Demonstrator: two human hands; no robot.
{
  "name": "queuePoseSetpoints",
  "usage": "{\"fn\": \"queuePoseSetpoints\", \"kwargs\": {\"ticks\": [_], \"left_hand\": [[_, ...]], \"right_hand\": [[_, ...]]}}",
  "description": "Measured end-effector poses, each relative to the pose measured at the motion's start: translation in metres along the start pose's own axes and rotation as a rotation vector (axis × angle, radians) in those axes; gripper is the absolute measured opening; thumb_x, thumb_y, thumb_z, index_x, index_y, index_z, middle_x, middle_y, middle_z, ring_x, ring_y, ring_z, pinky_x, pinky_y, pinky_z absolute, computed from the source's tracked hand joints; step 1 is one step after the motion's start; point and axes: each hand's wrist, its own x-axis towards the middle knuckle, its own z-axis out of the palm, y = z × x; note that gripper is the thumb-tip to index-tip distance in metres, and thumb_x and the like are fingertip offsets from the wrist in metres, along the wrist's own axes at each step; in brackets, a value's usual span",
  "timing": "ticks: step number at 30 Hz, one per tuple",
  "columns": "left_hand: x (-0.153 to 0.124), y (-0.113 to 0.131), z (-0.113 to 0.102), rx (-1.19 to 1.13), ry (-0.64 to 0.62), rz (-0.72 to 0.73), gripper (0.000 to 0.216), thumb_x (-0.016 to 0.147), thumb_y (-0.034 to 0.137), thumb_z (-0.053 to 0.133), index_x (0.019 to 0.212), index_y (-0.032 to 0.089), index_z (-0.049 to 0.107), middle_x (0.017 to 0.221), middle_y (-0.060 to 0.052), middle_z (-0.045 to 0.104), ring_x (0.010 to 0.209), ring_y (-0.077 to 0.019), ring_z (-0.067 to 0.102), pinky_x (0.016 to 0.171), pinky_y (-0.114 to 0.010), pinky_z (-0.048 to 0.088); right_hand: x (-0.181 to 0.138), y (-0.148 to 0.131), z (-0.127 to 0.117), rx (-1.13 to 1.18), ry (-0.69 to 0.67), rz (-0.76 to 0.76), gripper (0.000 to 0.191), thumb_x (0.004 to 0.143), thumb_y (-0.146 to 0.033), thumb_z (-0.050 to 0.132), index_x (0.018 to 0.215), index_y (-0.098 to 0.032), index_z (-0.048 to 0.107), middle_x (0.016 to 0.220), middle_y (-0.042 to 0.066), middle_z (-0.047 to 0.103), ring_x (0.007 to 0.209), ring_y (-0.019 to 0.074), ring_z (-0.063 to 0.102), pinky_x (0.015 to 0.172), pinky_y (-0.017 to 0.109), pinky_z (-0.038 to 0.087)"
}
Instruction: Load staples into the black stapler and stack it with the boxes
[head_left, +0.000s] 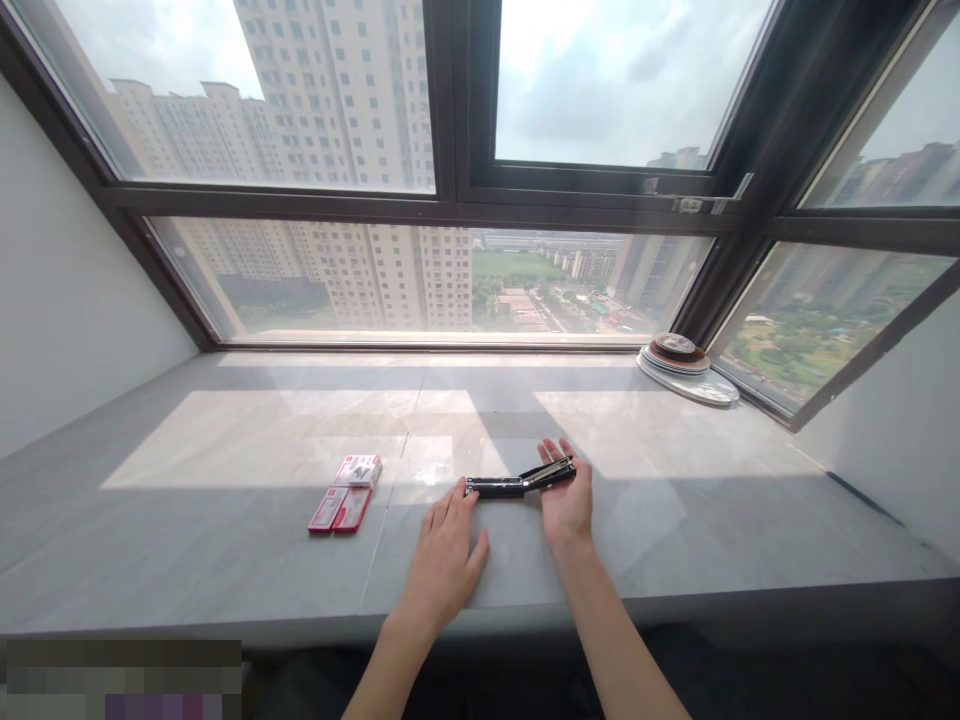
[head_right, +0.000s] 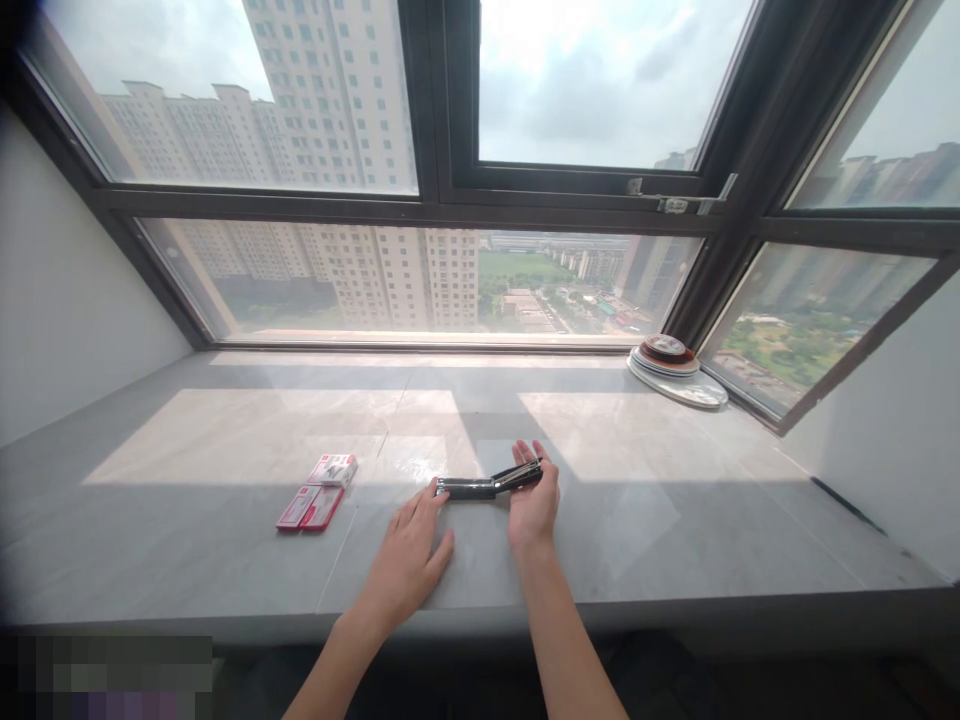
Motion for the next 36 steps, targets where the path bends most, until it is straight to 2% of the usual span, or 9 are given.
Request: {"fn": "queuePoseSetpoints", "kwargs": {"ticks": [4, 8, 11, 15, 19, 23, 26, 32, 36], "left_hand": [[0.000, -0.008, -0.011, 0.038, 0.078, -0.042, 0.043, 0.100, 0.028, 0.043, 0.141, 0.020, 0.044, 0.166, -0.009, 0.025, 0.155, -0.0245, 0.017, 0.126, -0.052, 0.016], [-0.015, -0.036, -0.033, 0.232, 0.319, -0.408, 0.050, 0.100, 0.032, 0.043, 0.147, 0.014, 0.040, 0.168, -0.015, 0.013, 0.156, -0.0309, 0.004, 0.125, -0.059, 0.009], [-0.038, -0.059, -0.046, 0.332, 0.308, -0.576, 0.053, 0.097, 0.036, 0.047, 0.143, 0.010, 0.046, 0.167, -0.021, 0.013, 0.155, -0.0374, 0.004, 0.121, -0.064, 0.012], [-0.060, -0.069, -0.057, 0.285, 0.195, -0.445, 0.042, 0.096, 0.034, 0.049, 0.137, 0.023, 0.055, 0.161, -0.014, 0.031, 0.150, -0.0363, 0.024, 0.117, -0.061, 0.026], [-0.051, -0.050, -0.055, -0.045, -0.006, -0.188, 0.030, 0.097, 0.028, 0.048, 0.124, 0.030, 0.062, 0.129, -0.007, 0.062, 0.121, -0.0282, 0.055, 0.101, -0.046, 0.048], [-0.021, -0.011, -0.034, -0.298, -0.044, -0.058, 0.040, 0.091, 0.023, 0.060, 0.130, 0.030, 0.059, 0.122, -0.006, 0.066, 0.114, -0.0254, 0.059, 0.100, -0.042, 0.049], [-0.003, 0.011, -0.017, -0.379, -0.038, -0.030, 0.049, 0.085, 0.021, 0.067, 0.132, 0.029, 0.060, 0.119, -0.006, 0.067, 0.110, -0.0252, 0.061, 0.099, -0.042, 0.049], [0.004, 0.013, -0.012, -0.431, -0.040, -0.060, 0.043, 0.085, 0.025, 0.068, 0.127, 0.030, 0.063, 0.118, -0.005, 0.067, 0.108, -0.0250, 0.061, 0.099, -0.041, 0.049], [0.002, 0.012, -0.014, -0.439, -0.035, -0.061, 0.050, 0.087, 0.025, 0.065, 0.136, 0.031, 0.058, 0.120, -0.007, 0.066, 0.112, -0.0269, 0.060, 0.102, -0.044, 0.048]], "right_hand": [[-0.008, -0.006, -0.026, 0.076, 0.005, 0.157, 0.044, 0.090, -0.053, 0.052, 0.124, -0.025, 0.056, 0.131, 0.006, 0.065, 0.128, 0.0233, 0.059, 0.101, 0.044, 0.054], [-0.037, -0.022, -0.055, -0.001, -0.071, 0.174, 0.043, 0.089, -0.044, 0.064, 0.127, -0.027, 0.054, 0.132, 0.005, 0.065, 0.129, 0.0223, 0.059, 0.110, 0.042, 0.051], [-0.059, -0.033, -0.072, -0.162, -0.097, 0.192, 0.056, 0.088, -0.041, 0.071, 0.138, -0.029, 0.049, 0.135, 0.006, 0.063, 0.127, 0.0242, 0.061, 0.109, 0.042, 0.052], [-0.071, -0.034, -0.077, -0.518, -0.245, 0.221, 0.070, 0.089, -0.049, 0.069, 0.148, -0.026, 0.039, 0.117, 0.007, 0.070, 0.101, 0.0233, 0.071, 0.082, 0.037, 0.061], [-0.071, -0.026, -0.064, -0.930, -0.484, 0.257, 0.057, 0.090, -0.057, 0.061, 0.132, -0.019, 0.056, 0.082, 0.002, 0.070, 0.055, 0.0139, 0.058, 0.047, 0.024, 0.043], [-0.061, -0.020, -0.043, -1.065, -0.663, 0.290, 0.046, 0.093, -0.060, 0.053, 0.106, -0.017, 0.065, 0.059, -0.002, 0.061, 0.046, 0.0110, 0.046, 0.046, 0.022, 0.033], [-0.047, -0.020, -0.041, -1.072, -0.669, 0.295, 0.044, 0.092, -0.059, 0.056, 0.090, -0.016, 0.063, 0.054, -0.003, 0.054, 0.046, 0.0101, 0.041, 0.046, 0.022, 0.027], [-0.020, -0.046, -0.066, -1.203, -0.586, 0.301, 0.040, 0.092, -0.055, 0.054, 0.084, -0.017, 0.061, 0.052, -0.005, 0.050, 0.045, 0.0104, 0.038, 0.046, 0.023, 0.023], [-0.023, -0.066, -0.060, -1.417, -0.543, 0.033, 0.031, 0.091, -0.049, 0.058, 0.089, -0.019, 0.065, 0.057, -0.003, 0.057, 0.053, 0.0146, 0.050, 0.053, 0.025, 0.032]]}}
